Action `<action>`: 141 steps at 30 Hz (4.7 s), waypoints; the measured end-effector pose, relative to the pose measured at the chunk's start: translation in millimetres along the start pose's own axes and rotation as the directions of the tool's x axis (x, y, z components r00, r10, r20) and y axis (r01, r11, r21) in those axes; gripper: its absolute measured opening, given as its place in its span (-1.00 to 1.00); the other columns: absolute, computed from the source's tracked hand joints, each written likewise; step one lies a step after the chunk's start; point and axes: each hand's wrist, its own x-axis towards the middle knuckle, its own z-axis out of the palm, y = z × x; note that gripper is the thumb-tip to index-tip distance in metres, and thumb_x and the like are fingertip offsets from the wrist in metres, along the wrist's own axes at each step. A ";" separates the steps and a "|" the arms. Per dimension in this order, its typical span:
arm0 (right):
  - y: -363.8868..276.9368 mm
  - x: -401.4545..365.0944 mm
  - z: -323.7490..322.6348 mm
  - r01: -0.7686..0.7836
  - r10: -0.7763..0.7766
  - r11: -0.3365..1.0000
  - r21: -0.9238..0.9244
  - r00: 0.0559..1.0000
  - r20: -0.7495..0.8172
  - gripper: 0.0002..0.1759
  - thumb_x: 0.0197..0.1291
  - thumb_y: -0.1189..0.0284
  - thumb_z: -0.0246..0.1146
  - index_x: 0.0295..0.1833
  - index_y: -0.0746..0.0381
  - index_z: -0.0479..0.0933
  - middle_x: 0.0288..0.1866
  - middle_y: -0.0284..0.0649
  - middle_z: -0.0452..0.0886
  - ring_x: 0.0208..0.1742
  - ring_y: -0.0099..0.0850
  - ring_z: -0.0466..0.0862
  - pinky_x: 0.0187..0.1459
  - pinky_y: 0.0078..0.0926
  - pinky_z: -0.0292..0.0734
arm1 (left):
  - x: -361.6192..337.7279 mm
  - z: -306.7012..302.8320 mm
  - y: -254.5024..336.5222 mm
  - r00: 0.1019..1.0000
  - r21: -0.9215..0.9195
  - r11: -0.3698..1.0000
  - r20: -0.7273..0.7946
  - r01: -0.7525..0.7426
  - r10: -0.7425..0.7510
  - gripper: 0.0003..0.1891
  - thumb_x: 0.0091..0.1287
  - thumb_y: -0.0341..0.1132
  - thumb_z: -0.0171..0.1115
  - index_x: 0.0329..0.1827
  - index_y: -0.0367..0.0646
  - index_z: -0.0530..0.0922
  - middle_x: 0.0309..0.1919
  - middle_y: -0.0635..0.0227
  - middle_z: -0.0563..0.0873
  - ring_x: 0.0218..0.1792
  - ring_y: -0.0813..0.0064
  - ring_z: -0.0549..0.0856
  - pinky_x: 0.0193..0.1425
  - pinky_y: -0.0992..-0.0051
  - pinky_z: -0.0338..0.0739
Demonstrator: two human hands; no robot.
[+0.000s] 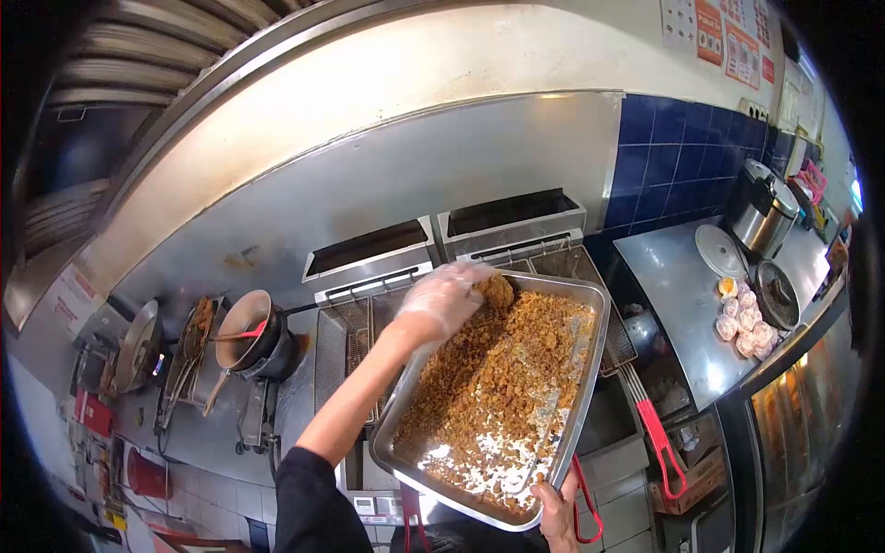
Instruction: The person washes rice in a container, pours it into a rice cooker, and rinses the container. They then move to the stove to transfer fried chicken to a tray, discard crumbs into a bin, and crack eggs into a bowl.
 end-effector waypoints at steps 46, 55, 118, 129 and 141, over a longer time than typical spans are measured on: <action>106.6 155.1 -221.5 -0.172 0.230 0.973 -0.156 0.803 0.550 -0.14 0.08 0.36 0.34 0.43 0.30 0.05 0.13 -0.13 0.37 -0.07 -0.32 0.50 0.03 -0.38 0.41 | -279.9 148.1 279.5 0.006 -0.237 0.173 -0.572 0.956 -0.820 -0.62 0.23 -0.03 0.27 -0.28 -0.23 0.51 -0.42 0.08 0.56 -0.30 0.11 0.56 -0.15 0.22 0.46; -38.2 182.0 -184.9 0.251 0.496 0.598 -0.761 0.629 0.598 -0.07 0.22 0.00 0.18 0.52 0.25 -0.04 0.44 -0.02 0.12 0.46 -0.14 0.16 0.37 -0.16 0.11 | -237.9 172.9 418.1 -0.467 -0.754 -0.209 -0.143 0.623 -0.873 -0.68 0.33 -0.11 0.15 -0.19 -0.25 0.48 -0.33 -0.07 0.63 -0.20 -0.12 0.61 -0.15 0.16 0.49; 243.8 23.6 -42.3 0.677 0.603 0.119 -0.726 0.532 0.595 -0.35 0.39 0.03 -0.03 -0.56 0.39 0.35 -0.73 -0.11 0.30 -0.64 -0.30 0.30 -0.47 -0.20 0.15 | -559.4 379.3 334.3 -0.281 -0.463 -0.431 0.358 0.775 -0.890 -0.51 0.48 -0.10 -0.25 -0.20 -0.35 0.56 -0.35 -0.13 0.65 -0.22 -0.21 0.60 -0.07 0.01 0.49; 264.1 32.4 -22.3 0.774 0.525 0.112 -0.623 0.486 0.698 -0.42 0.39 0.13 -0.03 -0.49 0.44 0.44 -0.69 -0.04 0.41 -0.64 -0.29 0.33 -0.46 -0.21 0.20 | -569.0 392.6 327.9 -0.246 -0.363 -0.353 0.310 0.862 -0.918 -0.67 0.44 -0.29 -0.23 -0.12 -0.25 0.54 -0.39 -0.07 0.65 -0.28 -0.03 0.64 -0.21 0.06 0.50; 271.5 47.4 -33.3 0.713 0.642 0.270 -0.648 0.368 0.672 -0.50 0.37 0.17 0.05 0.20 0.34 0.44 0.13 -0.01 0.57 0.20 -0.19 0.52 0.13 -0.35 0.36 | -573.4 386.5 329.7 -0.054 -0.292 -0.125 0.241 0.948 -0.969 -0.69 0.30 -0.38 -0.14 -0.06 -0.25 0.57 -0.34 -0.04 0.69 -0.32 -0.07 0.67 -0.19 0.08 0.54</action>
